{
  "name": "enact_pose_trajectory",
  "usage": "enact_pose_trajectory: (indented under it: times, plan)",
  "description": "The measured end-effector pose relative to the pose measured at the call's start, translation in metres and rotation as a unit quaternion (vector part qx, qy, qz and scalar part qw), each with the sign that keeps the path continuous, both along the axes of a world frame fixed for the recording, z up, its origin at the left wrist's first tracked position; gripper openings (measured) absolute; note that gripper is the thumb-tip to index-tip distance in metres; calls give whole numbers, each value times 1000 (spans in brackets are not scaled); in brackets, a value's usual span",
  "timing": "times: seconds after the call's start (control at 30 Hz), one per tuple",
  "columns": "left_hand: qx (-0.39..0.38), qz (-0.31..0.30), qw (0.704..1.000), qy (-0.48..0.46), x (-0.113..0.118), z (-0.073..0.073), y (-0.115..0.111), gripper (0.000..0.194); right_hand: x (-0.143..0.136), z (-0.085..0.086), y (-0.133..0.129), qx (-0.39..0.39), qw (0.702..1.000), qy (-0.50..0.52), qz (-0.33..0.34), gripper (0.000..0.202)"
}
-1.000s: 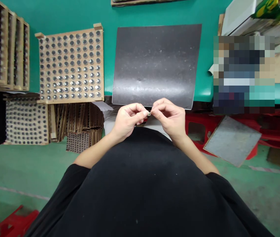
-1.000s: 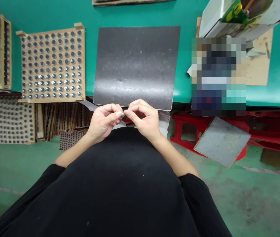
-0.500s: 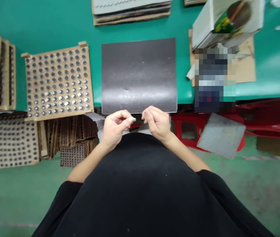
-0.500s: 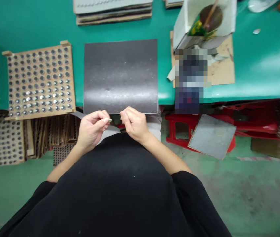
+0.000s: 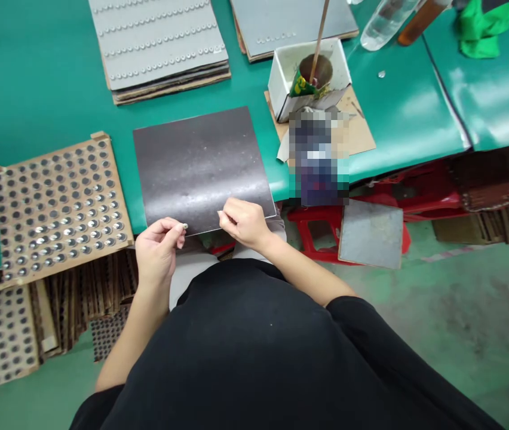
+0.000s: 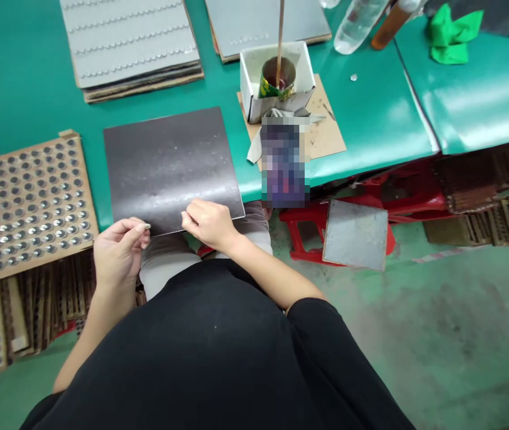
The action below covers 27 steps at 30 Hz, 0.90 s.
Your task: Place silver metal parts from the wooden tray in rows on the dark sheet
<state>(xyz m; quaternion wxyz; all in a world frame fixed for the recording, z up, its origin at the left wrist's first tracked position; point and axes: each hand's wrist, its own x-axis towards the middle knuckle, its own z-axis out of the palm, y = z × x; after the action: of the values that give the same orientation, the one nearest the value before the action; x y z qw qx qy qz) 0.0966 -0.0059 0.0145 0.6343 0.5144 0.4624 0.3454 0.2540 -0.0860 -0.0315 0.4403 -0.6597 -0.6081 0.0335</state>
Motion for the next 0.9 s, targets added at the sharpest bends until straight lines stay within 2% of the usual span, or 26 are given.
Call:
enact_pose_trajectory:
  times: [0.1,0.17,0.3,0.4,0.47,0.57,0.63,0.73,0.8,0.9]
  plan:
    - [3,-7,1000,8,0,1,-1,17,6,3,-10,50,998,30,34,39]
    - [0,-6,1000,8,0,2,-1,16,20,8,-26,104,992,68,31,36]
    - [-2,-7,1000,0,0,2,0,14,61,14,-68,184,973,75,-115,32]
    - [7,-7,1000,7,1,1,-1,13,85,12,-88,172,963,21,-206,37]
    - [13,-5,1000,11,2,1,-1,13,94,9,-93,144,963,3,-229,39]
    - [18,-4,1000,13,1,1,-3,15,98,7,-93,116,968,-11,-224,36]
    - [19,-6,1000,12,1,1,-3,16,94,9,-90,140,964,-7,-227,36]
    - [16,-11,1000,7,0,0,-2,18,81,13,-81,218,937,40,-271,42]
    - [18,-13,1000,4,0,-1,-1,19,69,16,-70,230,938,75,-249,43]
    - [19,-15,1000,10,1,-5,-3,19,52,18,-50,180,974,89,-106,41]
